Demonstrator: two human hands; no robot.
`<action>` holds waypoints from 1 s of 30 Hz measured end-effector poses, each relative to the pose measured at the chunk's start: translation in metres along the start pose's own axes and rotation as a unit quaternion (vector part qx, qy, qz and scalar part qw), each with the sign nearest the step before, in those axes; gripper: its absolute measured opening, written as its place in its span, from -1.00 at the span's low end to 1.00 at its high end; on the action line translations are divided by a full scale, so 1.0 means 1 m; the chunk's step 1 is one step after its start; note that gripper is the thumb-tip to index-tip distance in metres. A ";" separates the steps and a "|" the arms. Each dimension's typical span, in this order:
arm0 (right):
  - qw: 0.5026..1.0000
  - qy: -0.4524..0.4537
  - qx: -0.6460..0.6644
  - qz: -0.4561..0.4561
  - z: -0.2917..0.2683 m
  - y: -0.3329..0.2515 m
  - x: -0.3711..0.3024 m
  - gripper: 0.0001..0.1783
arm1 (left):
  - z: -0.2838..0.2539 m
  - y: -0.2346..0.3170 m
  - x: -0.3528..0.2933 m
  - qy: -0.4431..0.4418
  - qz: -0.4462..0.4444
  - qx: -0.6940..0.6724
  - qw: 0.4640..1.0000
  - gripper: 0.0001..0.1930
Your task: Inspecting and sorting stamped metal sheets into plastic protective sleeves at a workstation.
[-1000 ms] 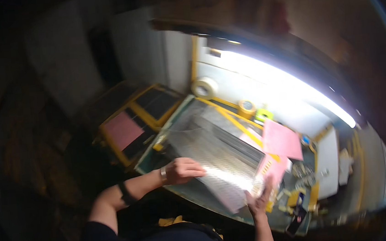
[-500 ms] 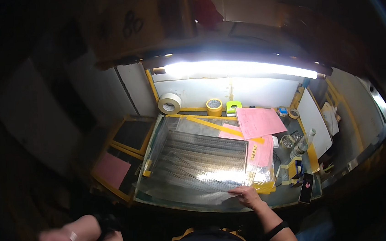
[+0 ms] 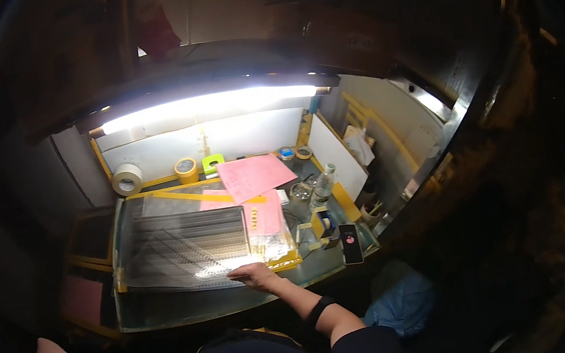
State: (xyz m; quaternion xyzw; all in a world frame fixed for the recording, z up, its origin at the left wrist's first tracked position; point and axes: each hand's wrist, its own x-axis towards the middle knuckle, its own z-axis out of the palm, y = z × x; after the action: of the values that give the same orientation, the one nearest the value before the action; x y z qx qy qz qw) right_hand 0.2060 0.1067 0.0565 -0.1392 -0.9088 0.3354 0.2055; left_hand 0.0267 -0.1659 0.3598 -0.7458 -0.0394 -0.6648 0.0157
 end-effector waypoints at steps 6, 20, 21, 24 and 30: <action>1.000 0.018 0.013 0.004 -0.002 0.004 -0.006 -0.80 | 0.003 -0.009 -0.008 0.013 -0.021 -0.022 0.999 -0.95; 0.999 0.021 0.027 0.018 -0.001 0.000 -0.002 -0.79 | 0.002 -0.005 -0.020 0.033 -0.045 -0.041 0.998 -0.94; 0.999 0.022 0.026 0.019 0.000 -0.001 -0.002 -0.80 | 0.002 -0.004 -0.022 0.033 -0.047 -0.043 0.997 -0.94; 0.999 0.019 0.030 0.025 0.003 -0.002 -0.002 -0.80 | 0.002 0.001 -0.021 0.034 -0.054 -0.037 0.997 -0.94; 0.994 0.018 0.096 0.058 0.006 0.008 -0.011 -0.80 | 0.004 0.014 -0.022 0.031 -0.066 -0.029 0.997 -0.94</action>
State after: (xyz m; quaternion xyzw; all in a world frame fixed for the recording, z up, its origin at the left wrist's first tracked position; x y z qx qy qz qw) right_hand 0.2142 0.1050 0.0441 -0.1776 -0.8589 0.4296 0.2147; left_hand 0.0293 -0.1803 0.3380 -0.7209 -0.0689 -0.6879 -0.0484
